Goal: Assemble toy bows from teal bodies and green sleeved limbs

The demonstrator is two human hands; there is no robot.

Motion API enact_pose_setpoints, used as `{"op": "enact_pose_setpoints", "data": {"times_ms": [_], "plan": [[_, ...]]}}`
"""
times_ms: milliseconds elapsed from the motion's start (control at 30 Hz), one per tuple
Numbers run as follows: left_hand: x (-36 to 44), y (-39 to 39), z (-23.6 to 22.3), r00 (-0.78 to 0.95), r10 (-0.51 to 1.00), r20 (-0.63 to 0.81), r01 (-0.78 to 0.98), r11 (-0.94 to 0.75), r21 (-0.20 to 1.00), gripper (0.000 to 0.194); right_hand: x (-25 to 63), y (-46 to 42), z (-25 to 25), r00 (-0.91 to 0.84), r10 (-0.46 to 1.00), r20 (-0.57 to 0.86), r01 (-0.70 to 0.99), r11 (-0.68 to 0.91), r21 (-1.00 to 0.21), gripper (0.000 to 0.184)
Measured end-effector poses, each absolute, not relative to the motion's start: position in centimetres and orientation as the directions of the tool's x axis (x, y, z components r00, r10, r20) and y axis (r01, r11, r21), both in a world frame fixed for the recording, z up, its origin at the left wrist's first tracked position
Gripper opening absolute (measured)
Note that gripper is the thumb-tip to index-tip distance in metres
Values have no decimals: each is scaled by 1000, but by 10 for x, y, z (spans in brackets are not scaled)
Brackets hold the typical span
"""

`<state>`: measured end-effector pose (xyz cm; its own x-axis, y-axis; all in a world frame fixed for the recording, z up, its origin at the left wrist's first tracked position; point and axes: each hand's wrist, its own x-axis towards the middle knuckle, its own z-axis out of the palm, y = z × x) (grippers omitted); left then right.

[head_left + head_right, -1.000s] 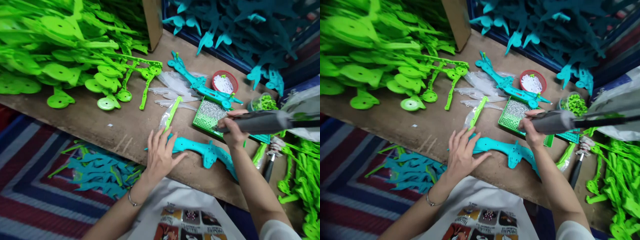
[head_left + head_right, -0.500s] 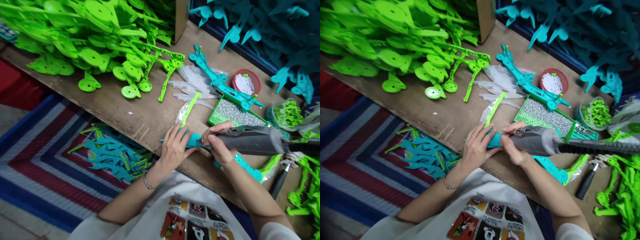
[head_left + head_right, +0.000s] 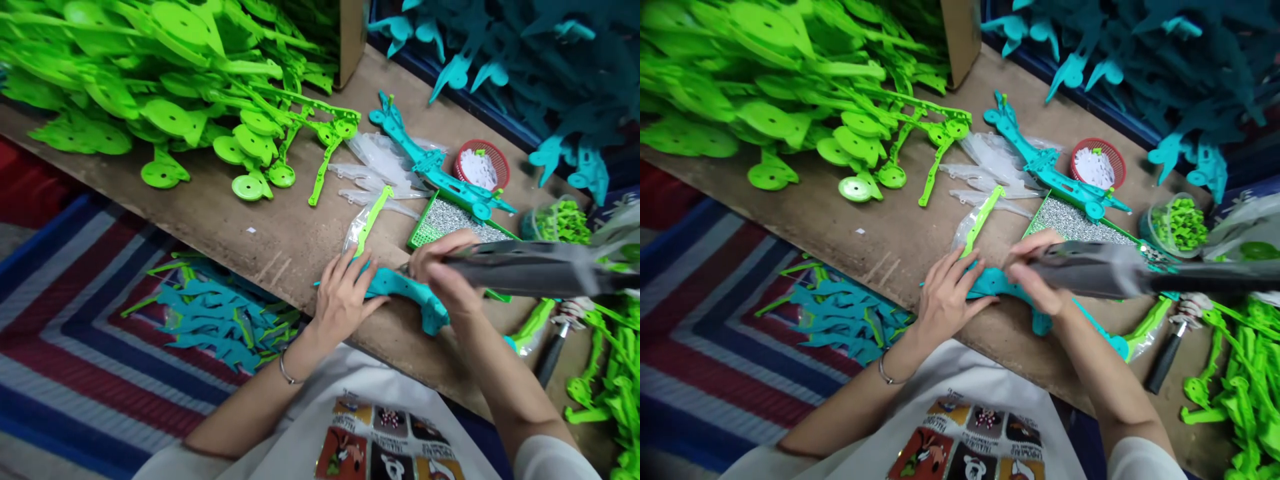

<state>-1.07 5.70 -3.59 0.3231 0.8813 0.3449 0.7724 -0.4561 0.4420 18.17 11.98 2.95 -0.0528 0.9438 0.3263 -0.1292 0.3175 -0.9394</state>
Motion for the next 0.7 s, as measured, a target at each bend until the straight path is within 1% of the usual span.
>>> {"op": "enact_pose_setpoints", "data": {"times_ms": [67,100,167,233,367,467,700], "plan": [[-9,56,-34,323,881,345,781,-454,429,61,194,132,33,125,896,427,-145,442,-885,17],[-8,54,-33,318,885,340,789,-446,422,60,199,139,33,211,870,446,-124,476,-870,16],[-1,50,-31,310,889,336,802,-434,409,56,210,150,28,306,852,425,-67,464,-883,15],[8,43,-32,342,870,354,786,-471,401,53,217,157,17,313,865,394,-42,427,-904,18],[24,31,-43,456,782,425,683,-614,396,47,218,158,-2,270,885,379,-50,406,-912,18],[27,28,-54,465,778,422,675,-620,400,49,213,157,-6,252,891,377,-81,408,-909,19],[25,29,-65,452,772,447,667,-626,405,48,209,161,-6,239,904,355,-77,382,-921,18]]}}
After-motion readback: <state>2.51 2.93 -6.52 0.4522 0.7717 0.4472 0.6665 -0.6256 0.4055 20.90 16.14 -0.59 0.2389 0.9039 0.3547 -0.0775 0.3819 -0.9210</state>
